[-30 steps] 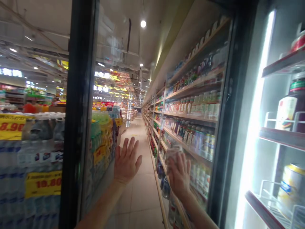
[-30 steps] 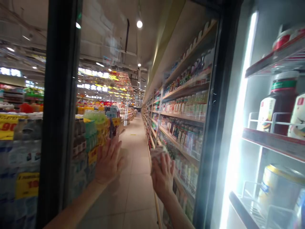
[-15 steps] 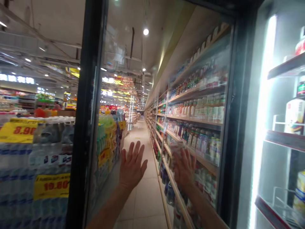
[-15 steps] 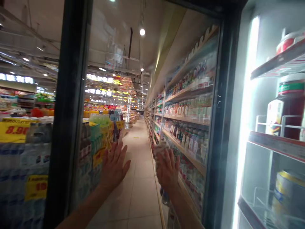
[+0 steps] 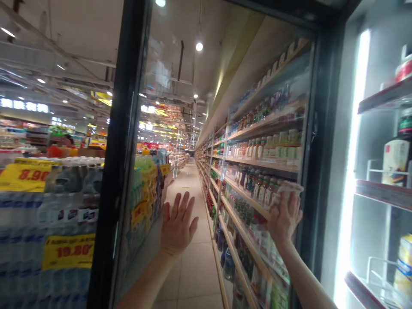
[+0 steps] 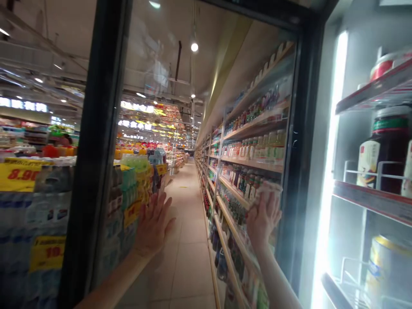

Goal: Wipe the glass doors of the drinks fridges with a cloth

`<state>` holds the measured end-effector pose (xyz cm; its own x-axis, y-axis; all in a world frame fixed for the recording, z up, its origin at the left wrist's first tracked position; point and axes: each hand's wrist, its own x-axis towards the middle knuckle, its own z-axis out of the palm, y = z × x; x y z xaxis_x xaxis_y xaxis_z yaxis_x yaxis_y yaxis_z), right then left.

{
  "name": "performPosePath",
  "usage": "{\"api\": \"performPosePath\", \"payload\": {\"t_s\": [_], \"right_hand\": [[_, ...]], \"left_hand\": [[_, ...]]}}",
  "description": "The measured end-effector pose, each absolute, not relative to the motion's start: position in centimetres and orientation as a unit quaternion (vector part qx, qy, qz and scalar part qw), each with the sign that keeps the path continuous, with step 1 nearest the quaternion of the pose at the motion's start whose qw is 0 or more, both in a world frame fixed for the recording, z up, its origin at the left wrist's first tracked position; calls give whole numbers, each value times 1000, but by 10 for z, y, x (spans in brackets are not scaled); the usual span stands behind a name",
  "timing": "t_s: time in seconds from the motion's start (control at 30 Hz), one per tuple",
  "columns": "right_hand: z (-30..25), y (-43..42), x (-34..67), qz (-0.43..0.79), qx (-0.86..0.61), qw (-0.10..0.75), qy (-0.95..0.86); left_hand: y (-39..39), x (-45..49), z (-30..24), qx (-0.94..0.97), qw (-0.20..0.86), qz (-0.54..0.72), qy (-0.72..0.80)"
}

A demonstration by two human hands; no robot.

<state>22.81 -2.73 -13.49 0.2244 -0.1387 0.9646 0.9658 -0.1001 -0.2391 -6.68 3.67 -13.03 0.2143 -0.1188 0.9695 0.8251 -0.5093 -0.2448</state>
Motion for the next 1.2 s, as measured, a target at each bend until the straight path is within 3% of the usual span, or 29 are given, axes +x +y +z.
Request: {"api": "performPosePath", "payload": {"t_s": [0.07, 0.23, 0.43, 0.5, 0.63, 0.83, 1.0, 1.2], "right_hand": [[-134, -29, 229, -490, -557, 563, -366], [-139, -27, 206, -544, -460, 409, -570], [-102, -26, 241, -492, -555, 572, -350], [-99, -26, 233, -506, -541, 553, -381], [-103, -27, 212, -551, -469, 428, -542], [-79, -25, 210, -504, -536, 567, -371], [-83, -17, 173, -566, -407, 401, -594], [-65, -16, 189, -518, -517, 569, -376]], "left_hand": [[37, -66, -131, -657, 414, -570, -269], [40, -67, -135, -656, 432, -560, -263], [39, -86, -98, -672, 418, -550, -267], [41, -91, -77, -645, 410, -569, -304], [43, -91, -55, -618, 403, -586, -334], [42, -89, -60, -605, 423, -592, -324], [44, -92, -59, -604, 423, -596, -317], [47, -93, -61, -613, 404, -602, -314]]}}
